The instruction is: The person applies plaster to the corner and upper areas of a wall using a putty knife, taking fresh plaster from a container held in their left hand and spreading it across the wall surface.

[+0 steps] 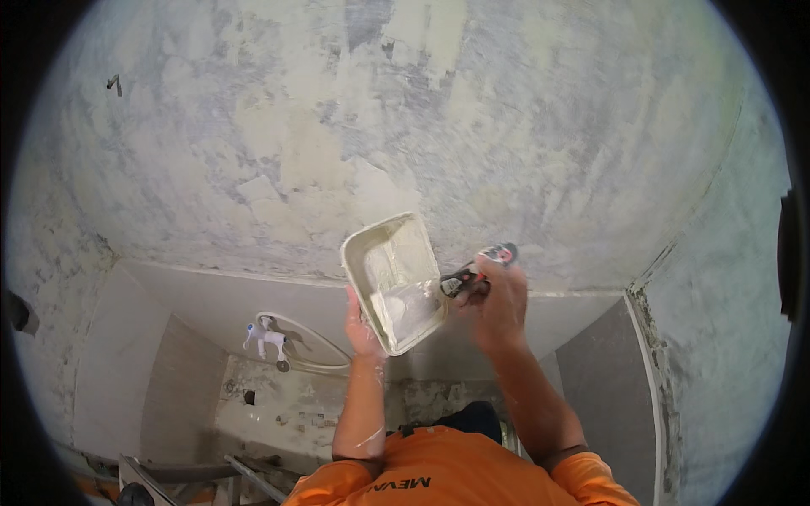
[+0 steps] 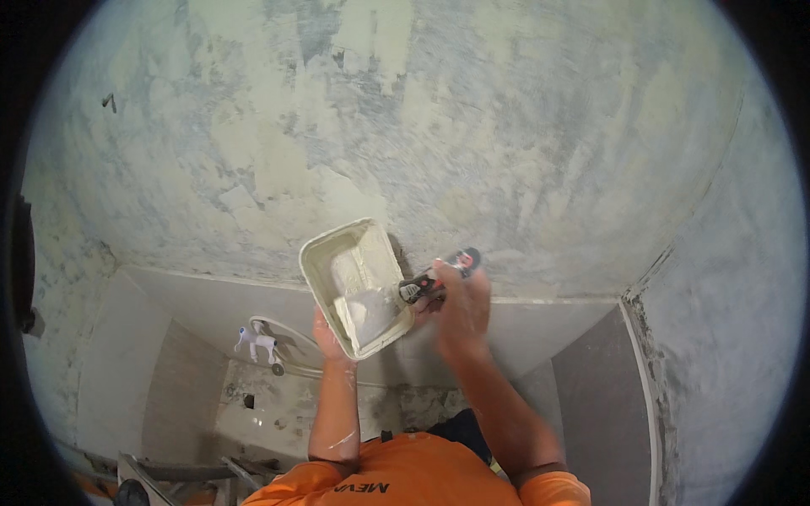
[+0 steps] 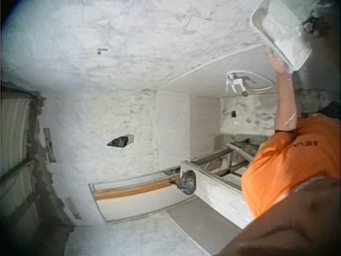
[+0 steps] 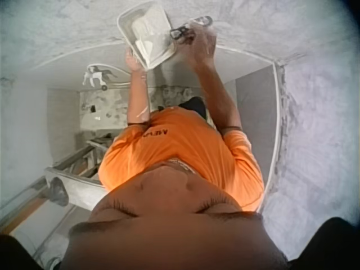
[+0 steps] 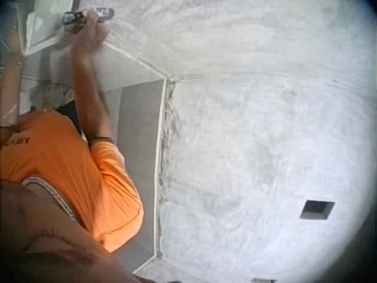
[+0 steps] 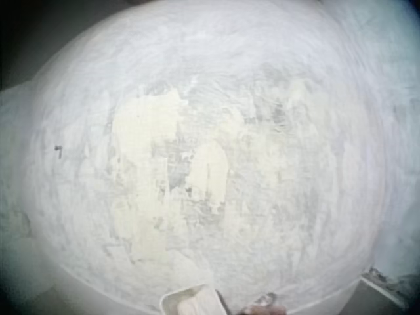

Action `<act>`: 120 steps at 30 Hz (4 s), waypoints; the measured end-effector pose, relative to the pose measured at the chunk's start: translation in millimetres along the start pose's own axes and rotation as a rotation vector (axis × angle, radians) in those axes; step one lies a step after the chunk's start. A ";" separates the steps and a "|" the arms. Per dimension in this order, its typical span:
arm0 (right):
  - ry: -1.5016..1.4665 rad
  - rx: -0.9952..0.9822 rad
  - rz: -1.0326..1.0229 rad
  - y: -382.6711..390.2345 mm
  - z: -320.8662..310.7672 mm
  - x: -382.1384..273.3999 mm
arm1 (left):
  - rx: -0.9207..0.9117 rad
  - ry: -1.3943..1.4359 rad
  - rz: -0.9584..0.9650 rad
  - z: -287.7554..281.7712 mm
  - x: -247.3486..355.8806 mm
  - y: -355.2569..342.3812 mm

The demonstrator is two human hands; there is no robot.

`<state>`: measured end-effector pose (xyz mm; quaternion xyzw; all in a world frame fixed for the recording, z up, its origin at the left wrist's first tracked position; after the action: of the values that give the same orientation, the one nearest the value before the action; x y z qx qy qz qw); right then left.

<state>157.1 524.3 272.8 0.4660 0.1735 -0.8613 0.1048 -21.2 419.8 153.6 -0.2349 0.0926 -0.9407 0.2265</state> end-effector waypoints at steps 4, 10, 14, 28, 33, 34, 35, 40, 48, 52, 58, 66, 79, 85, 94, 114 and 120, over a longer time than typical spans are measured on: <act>-0.134 -0.005 -0.131 21.3 -9.2 -13.7 | 0.111 -0.014 0.123 -11.9 6.0 1.1; 0.083 -0.313 -0.076 67.9 -42.8 8.1 | 0.322 -0.021 0.140 21.7 17.6 -5.9; 0.378 -0.426 -0.027 95.1 -65.4 37.9 | 0.327 -0.057 0.108 33.7 25.9 -8.8; 0.913 -0.600 -0.309 91.4 -54.1 24.7 | 0.479 0.108 0.318 31.4 60.4 6.9; 0.734 -0.451 -0.012 89.1 -33.7 7.1 | 0.362 -0.136 0.351 14.1 81.8 16.2; 0.769 -0.500 -0.009 87.8 -26.0 -1.0 | 0.321 -0.164 0.338 10.8 83.6 17.6; 0.802 -0.550 -0.004 84.9 -17.3 -11.8 | 0.334 -0.205 0.303 1.9 85.0 19.9; 0.855 -0.697 0.066 73.9 -7.3 -5.7 | 0.438 -0.335 0.222 -28.2 90.2 29.5; 0.819 -0.681 0.038 81.9 -18.9 48.2 | 0.515 -0.357 0.355 -6.9 79.7 15.1; 0.602 -0.696 0.263 80.4 -17.5 59.9 | 0.640 -0.522 0.399 14.8 79.4 17.1; 0.185 -0.660 0.758 92.1 -10.8 64.0 | 0.688 -0.476 0.393 17.2 83.5 27.0; -0.372 -0.572 1.044 84.5 10.6 36.7 | 0.677 -0.418 0.553 10.1 81.1 31.3; -0.068 -0.469 -0.434 -51.1 93.9 -201.7 | 0.071 -0.412 0.162 194.4 56.3 -46.5; 0.963 -0.042 -1.450 -109.2 130.2 -287.5 | -0.122 -0.410 0.181 254.1 59.5 -63.4; 1.401 0.224 -1.638 -159.0 149.2 -318.1 | -0.090 -0.444 0.198 256.2 67.9 -62.0; 1.731 -0.004 -1.278 -132.8 150.7 -320.1 | -0.142 -0.289 0.243 243.5 72.8 -91.0; 1.951 -0.254 -0.859 -80.4 85.6 -223.1 | -0.015 -0.250 0.325 255.4 88.3 -97.6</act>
<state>185.4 568.3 519.4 0.8382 0.4201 -0.0577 -0.3430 -4.5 446.9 439.2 -0.3337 0.1075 -0.8546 0.3832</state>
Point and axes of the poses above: each hand's wrist, its own y-axis away from the middle knuckle, its own z-axis out of the palm, x = y × z, the point moved 5 cm from there along -y, towards the middle knuckle, and after that the axes turned 10 degrees about -z, right-handed, at the moved point
